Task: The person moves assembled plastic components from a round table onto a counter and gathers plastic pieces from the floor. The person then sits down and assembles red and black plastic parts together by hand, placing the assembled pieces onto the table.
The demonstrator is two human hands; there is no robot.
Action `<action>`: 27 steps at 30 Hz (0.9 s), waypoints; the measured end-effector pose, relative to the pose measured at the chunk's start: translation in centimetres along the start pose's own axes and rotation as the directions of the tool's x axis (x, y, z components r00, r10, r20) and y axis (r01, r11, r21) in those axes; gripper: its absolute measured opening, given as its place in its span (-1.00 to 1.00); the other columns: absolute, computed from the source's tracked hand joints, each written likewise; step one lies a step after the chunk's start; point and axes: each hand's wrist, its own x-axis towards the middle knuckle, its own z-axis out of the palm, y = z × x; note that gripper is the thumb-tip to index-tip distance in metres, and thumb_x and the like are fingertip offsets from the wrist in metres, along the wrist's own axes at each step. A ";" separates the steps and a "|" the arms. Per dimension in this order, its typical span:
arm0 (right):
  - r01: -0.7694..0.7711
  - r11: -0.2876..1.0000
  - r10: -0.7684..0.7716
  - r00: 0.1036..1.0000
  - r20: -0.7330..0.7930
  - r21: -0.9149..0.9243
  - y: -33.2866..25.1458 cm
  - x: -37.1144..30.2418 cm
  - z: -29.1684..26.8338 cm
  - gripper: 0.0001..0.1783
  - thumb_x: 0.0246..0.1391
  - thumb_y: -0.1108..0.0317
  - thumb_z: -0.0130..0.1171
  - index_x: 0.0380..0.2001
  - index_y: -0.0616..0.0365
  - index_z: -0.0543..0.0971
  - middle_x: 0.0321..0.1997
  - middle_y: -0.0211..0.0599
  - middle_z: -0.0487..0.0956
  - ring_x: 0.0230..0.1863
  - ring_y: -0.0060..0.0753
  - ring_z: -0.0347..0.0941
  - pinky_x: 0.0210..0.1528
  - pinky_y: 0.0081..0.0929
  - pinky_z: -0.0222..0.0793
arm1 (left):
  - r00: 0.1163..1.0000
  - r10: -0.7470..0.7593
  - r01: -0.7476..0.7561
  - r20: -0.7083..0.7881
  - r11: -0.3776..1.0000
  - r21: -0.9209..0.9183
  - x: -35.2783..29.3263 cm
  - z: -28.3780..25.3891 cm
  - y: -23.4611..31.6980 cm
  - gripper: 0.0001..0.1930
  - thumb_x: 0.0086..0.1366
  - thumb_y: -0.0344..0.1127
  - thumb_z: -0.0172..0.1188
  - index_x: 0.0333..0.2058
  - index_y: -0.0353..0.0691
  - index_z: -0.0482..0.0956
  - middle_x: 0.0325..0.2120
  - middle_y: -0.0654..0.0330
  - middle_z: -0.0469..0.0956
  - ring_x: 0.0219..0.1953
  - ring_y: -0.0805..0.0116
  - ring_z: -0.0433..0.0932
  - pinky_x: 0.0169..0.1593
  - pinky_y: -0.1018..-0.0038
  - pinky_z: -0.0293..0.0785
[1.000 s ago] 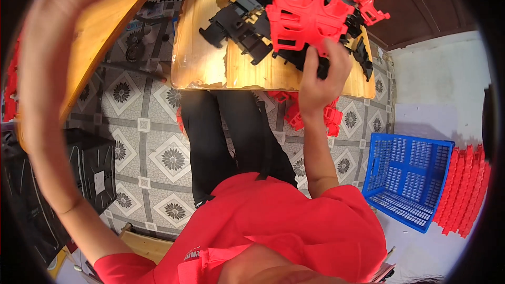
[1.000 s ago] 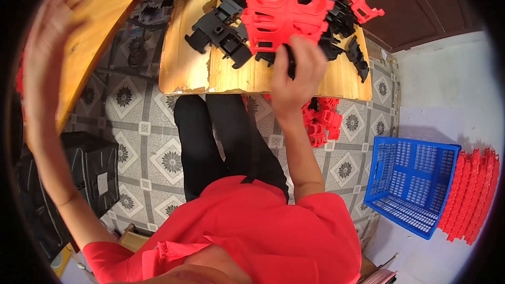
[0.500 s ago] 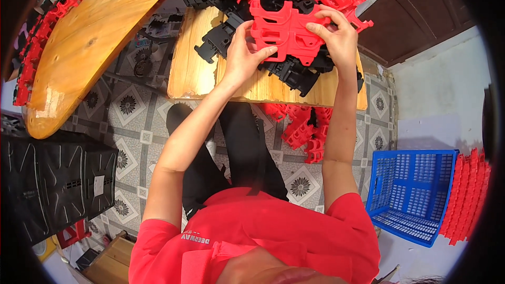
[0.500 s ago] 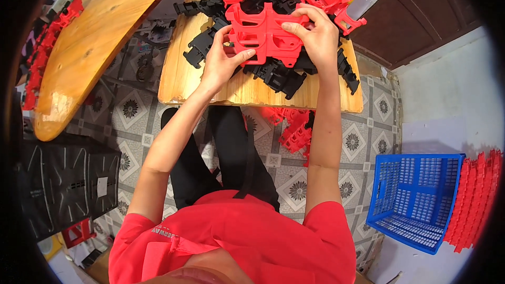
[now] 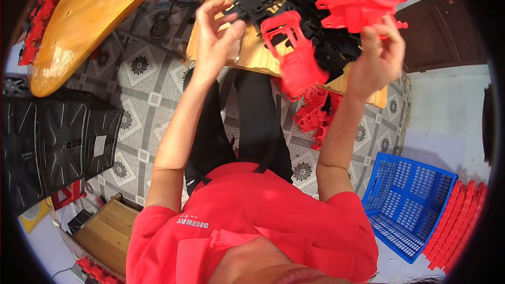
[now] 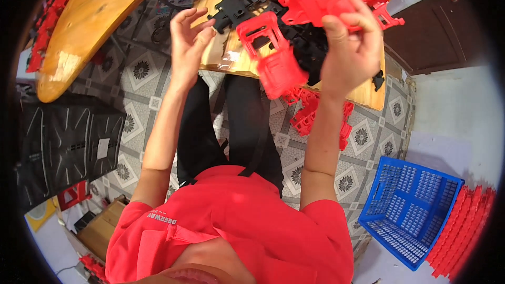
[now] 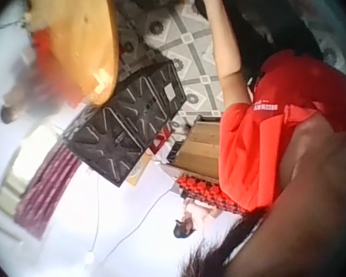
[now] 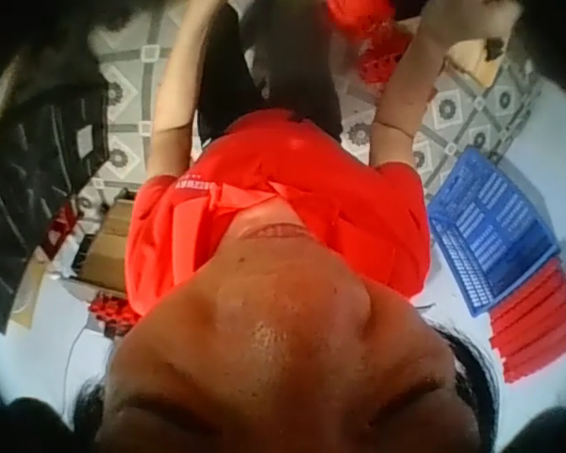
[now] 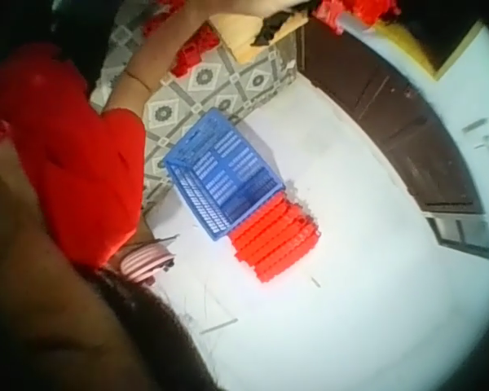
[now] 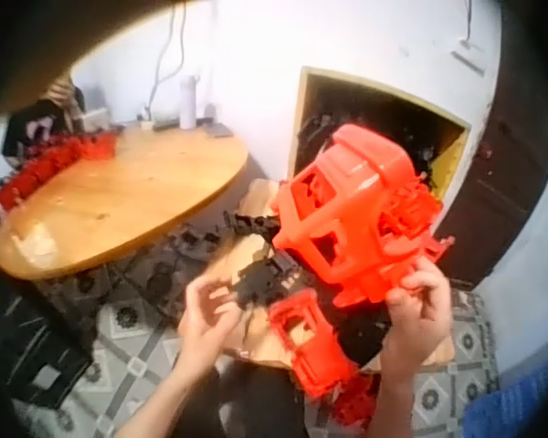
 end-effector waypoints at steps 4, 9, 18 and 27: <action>-0.030 0.996 0.036 0.996 -0.080 0.080 6.1 -5.6 3.6 -0.67 -0.13 0.56 0.44 -0.34 0.26 0.47 0.18 0.00 0.41 0.11 -0.31 0.40 0.14 -0.45 0.36 | 1.000 0.010 -0.014 0.019 0.966 0.259 -4.6 2.6 -4.4 -0.28 0.18 -0.26 0.36 0.22 -0.23 0.15 0.11 0.02 0.26 0.13 0.11 0.32 0.18 0.26 0.33; -0.016 1.000 0.014 0.997 -0.080 -0.023 7.3 -7.9 4.2 -0.66 -0.20 0.52 0.49 -0.37 0.21 0.50 0.11 -0.04 0.47 0.12 -0.24 0.39 0.11 -0.41 0.32 | 0.993 0.009 0.018 -0.118 0.974 0.226 -5.3 2.4 -6.1 -0.12 0.06 -0.17 0.46 0.26 -0.27 0.14 0.16 -0.03 0.27 0.24 0.10 0.25 0.29 0.24 0.17; 0.169 0.949 -0.050 0.915 0.400 -0.266 -2.6 -15.0 1.7 -0.39 -0.24 0.07 0.51 -0.15 0.16 0.54 0.11 0.01 0.46 0.06 0.05 0.40 0.08 -0.14 0.31 | 0.947 -0.305 0.238 -0.101 0.877 -0.418 -9.8 -2.3 1.5 0.10 -0.07 0.31 0.39 0.35 -0.04 0.07 0.29 0.22 0.20 0.30 0.18 0.22 0.32 0.11 0.21; 0.285 0.547 0.263 0.834 0.485 -0.787 2.7 -13.1 -8.2 -0.43 -0.03 0.12 0.35 0.09 0.00 0.53 0.13 -0.22 0.41 -0.04 -0.15 0.36 0.03 -0.27 0.28 | 0.900 -0.434 0.364 0.051 0.679 -0.638 -10.2 -6.8 0.6 0.09 -0.03 0.28 0.38 0.33 -0.19 0.08 0.31 0.11 0.18 0.33 0.15 0.19 0.37 0.12 0.10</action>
